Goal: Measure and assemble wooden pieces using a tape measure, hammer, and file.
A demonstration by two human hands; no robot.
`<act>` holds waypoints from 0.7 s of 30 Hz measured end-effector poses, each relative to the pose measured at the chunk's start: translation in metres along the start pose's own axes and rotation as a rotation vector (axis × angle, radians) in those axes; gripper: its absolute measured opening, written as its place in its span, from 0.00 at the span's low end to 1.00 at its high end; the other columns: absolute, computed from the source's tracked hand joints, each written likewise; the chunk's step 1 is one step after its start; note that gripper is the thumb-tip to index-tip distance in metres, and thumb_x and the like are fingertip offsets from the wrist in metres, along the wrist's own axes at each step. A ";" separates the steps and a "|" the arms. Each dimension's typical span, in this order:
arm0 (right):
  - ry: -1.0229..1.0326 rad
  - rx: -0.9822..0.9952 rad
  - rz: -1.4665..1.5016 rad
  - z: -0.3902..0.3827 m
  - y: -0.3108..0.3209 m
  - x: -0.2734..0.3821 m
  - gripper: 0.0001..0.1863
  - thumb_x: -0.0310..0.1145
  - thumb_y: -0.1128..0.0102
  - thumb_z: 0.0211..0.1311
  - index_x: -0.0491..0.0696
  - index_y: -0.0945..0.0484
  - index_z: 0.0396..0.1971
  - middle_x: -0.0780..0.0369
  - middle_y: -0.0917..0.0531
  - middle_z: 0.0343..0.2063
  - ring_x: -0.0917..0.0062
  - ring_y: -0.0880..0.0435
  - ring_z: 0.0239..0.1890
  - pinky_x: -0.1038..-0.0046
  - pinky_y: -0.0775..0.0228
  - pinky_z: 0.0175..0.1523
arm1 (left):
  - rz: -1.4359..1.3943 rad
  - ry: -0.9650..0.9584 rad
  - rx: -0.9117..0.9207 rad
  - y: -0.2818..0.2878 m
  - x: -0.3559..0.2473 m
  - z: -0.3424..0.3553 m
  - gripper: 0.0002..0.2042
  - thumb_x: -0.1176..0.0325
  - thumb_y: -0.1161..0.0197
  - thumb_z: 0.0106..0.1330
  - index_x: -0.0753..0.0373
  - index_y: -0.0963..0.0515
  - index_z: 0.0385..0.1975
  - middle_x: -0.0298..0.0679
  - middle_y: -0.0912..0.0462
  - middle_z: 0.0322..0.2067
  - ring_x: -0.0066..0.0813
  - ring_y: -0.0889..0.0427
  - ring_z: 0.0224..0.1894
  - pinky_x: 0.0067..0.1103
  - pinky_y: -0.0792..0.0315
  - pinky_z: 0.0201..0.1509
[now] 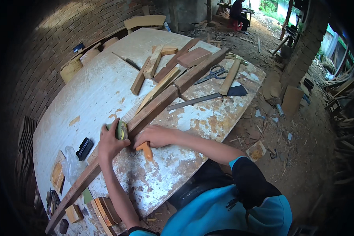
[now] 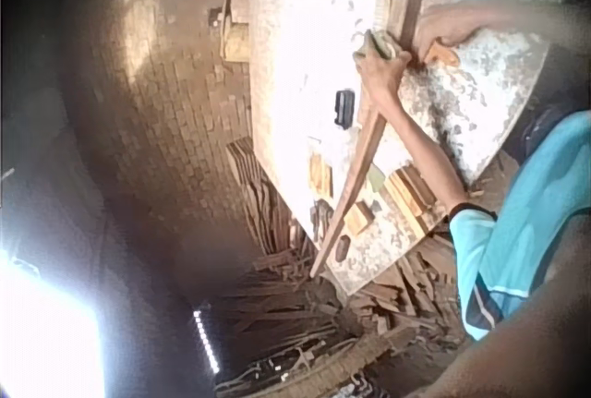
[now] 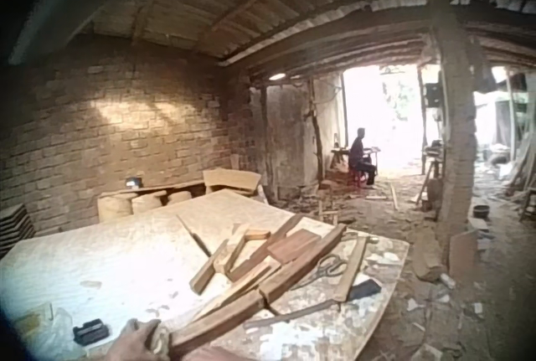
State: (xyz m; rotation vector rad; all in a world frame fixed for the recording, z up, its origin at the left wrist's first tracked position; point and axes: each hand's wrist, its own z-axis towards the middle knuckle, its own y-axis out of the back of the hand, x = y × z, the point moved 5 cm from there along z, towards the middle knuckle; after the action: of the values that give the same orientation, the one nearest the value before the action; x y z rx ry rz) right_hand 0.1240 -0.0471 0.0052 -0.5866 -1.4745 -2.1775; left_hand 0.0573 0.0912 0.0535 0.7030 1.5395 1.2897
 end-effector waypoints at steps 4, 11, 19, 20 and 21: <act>0.045 0.009 0.284 0.004 -0.006 0.003 0.13 0.35 0.35 0.49 0.50 0.19 0.37 0.58 0.18 0.24 0.62 0.20 0.28 0.69 0.29 0.35 | -0.172 0.038 0.146 -0.002 0.007 0.006 0.43 0.62 0.32 0.35 0.52 0.38 0.61 0.53 0.38 0.53 0.49 0.27 0.50 0.31 0.30 0.53; 0.119 -0.056 0.288 0.012 -0.029 0.012 0.12 0.28 0.39 0.47 0.49 0.19 0.36 0.56 0.18 0.25 0.61 0.20 0.30 0.67 0.29 0.37 | -0.366 -0.009 0.174 -0.008 0.018 0.010 0.40 0.65 0.29 0.39 0.56 0.37 0.59 0.45 0.37 0.45 0.41 0.29 0.46 0.28 0.31 0.50; 0.313 -0.034 0.628 0.027 -0.036 0.021 0.22 0.19 0.46 0.42 0.51 0.20 0.41 0.58 0.17 0.37 0.64 0.19 0.40 0.68 0.28 0.44 | -0.203 -0.099 0.370 -0.005 0.016 0.022 0.44 0.61 0.28 0.39 0.54 0.44 0.60 0.48 0.41 0.47 0.47 0.32 0.48 0.30 0.33 0.54; 0.315 -0.016 0.453 0.030 -0.040 0.024 0.19 0.21 0.45 0.45 0.52 0.19 0.40 0.59 0.17 0.35 0.64 0.19 0.38 0.68 0.27 0.44 | -0.131 -0.093 0.430 -0.005 0.016 0.025 0.44 0.60 0.28 0.39 0.54 0.45 0.60 0.48 0.41 0.47 0.48 0.32 0.49 0.30 0.33 0.55; 0.242 0.033 0.427 0.033 -0.045 0.024 0.19 0.21 0.45 0.45 0.52 0.19 0.40 0.59 0.17 0.35 0.64 0.19 0.38 0.68 0.27 0.44 | -0.048 -0.081 0.474 -0.005 0.017 0.028 0.45 0.58 0.28 0.40 0.53 0.46 0.60 0.49 0.40 0.47 0.49 0.32 0.49 0.31 0.34 0.56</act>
State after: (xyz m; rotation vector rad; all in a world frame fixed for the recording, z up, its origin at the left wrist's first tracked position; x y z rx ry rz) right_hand 0.0820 -0.0040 -0.0037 -0.5460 -1.1354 -1.8161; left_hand 0.0779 0.1152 0.0443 0.9945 1.8019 0.8514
